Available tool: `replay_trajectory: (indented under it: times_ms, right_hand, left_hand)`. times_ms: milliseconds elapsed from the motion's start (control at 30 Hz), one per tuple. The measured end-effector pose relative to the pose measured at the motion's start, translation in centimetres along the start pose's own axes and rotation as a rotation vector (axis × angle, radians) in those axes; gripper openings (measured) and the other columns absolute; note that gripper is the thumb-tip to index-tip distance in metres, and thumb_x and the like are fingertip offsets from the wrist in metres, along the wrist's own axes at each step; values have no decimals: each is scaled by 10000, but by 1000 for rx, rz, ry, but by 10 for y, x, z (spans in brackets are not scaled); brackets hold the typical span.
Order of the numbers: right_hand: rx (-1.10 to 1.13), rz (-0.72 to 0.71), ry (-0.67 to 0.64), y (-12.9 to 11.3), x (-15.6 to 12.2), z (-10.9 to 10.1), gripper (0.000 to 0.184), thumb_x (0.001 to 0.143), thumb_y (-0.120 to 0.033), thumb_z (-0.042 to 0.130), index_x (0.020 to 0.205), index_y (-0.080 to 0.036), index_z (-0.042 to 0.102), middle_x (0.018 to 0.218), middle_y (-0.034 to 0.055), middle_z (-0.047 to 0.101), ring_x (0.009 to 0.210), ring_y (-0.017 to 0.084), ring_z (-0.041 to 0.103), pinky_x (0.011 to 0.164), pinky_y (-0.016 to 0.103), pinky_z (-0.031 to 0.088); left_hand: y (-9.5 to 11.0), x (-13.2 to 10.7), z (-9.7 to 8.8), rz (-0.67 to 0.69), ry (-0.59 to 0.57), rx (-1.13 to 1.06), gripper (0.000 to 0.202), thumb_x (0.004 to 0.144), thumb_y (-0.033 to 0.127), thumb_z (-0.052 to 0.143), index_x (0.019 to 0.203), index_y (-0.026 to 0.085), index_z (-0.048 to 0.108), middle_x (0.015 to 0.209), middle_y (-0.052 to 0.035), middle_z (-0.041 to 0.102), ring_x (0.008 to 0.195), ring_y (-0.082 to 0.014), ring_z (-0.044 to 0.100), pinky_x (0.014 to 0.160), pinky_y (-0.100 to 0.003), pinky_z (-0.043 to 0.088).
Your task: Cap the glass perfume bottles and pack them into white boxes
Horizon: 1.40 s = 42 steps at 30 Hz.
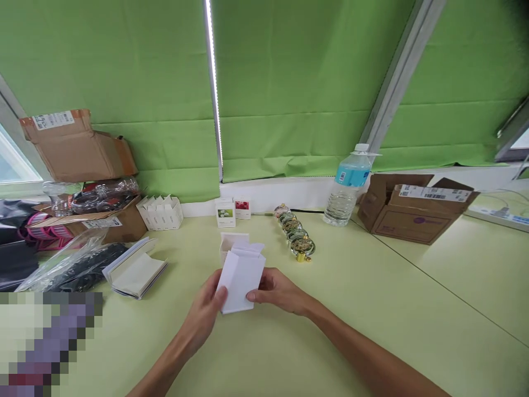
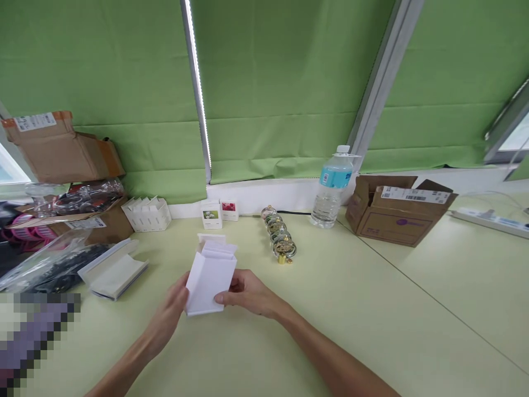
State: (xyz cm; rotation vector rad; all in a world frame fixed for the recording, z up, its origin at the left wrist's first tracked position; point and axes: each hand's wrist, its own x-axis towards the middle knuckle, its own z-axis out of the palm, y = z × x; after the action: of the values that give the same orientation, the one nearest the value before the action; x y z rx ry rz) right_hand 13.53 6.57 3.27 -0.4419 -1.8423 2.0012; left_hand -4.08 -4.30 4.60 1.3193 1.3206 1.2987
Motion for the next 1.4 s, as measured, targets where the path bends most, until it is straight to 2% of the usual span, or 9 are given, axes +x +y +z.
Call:
replay_trajectory:
  times_ms: [133,267,367,500,567,633,867,1167,1400]
  right_hand:
    - [-44,-33,73,-2,1,3,411,721,-400,721,1033,-143,648,968,83,675,820,169,608,691,296,488]
    - [-41,-107,188,-4,1,7,475,747,-415,697,1152,-187,602,1119,108,631,865,182,613,736,341,508]
    - [-96,-127,189,-10,-3,16,565,759,-407,691,1267,-220,528,1212,120,583,918,196,613,818,390,497]
    - [-187,-206,121,-19,-12,41,685,729,-395,721,1341,-268,440,1253,95,559,1016,219,580,865,390,482]
    - [-185,-223,141,-19,-13,53,614,730,-394,717,1283,-250,493,1155,80,608,974,212,589,835,366,494]
    - [-153,-209,206,-15,-13,60,499,761,-398,683,1209,-226,546,1052,71,642,909,203,601,790,348,506]
    - [22,-189,304,-5,-7,58,397,781,-411,660,1106,-188,611,959,74,667,851,216,632,769,367,527]
    - [-18,-190,324,-3,-8,47,257,811,-379,630,945,-160,649,847,63,650,768,185,612,596,302,544]
    - [4,-240,296,-5,-5,47,327,830,-355,607,1115,-195,595,992,68,626,689,148,592,554,312,557]
  left_hand:
    - [-2,-2,10,1,36,107,495,762,498,625,1137,181,564,1031,-84,674,919,-249,621,731,-315,500]
    - [-3,-6,14,31,250,224,463,802,464,587,1173,194,526,1031,-80,668,879,-242,630,694,-320,500]
    - [-6,-8,12,80,394,365,446,841,418,548,1234,218,482,1101,-82,647,945,-249,626,748,-342,503]
    - [-13,-10,13,366,427,619,497,873,280,498,1353,247,375,1370,-97,476,1229,-258,482,948,-397,448]
    - [-15,-13,16,525,427,760,552,861,238,503,1385,245,332,1447,-102,376,1324,-267,366,1030,-439,380]
    - [-15,-16,20,594,440,866,614,846,231,520,1412,236,284,1479,-113,315,1365,-281,287,1062,-476,332]
    - [-11,-19,26,590,416,984,652,847,230,542,1426,210,245,1476,-129,315,1375,-281,256,1063,-459,309]
    - [-6,-10,8,529,506,1011,714,795,367,630,1406,211,296,1369,-136,461,1247,-304,405,1017,-446,310]
    - [-5,-9,9,334,391,854,792,796,450,598,1431,204,193,1392,-149,412,1241,-295,440,899,-404,466]
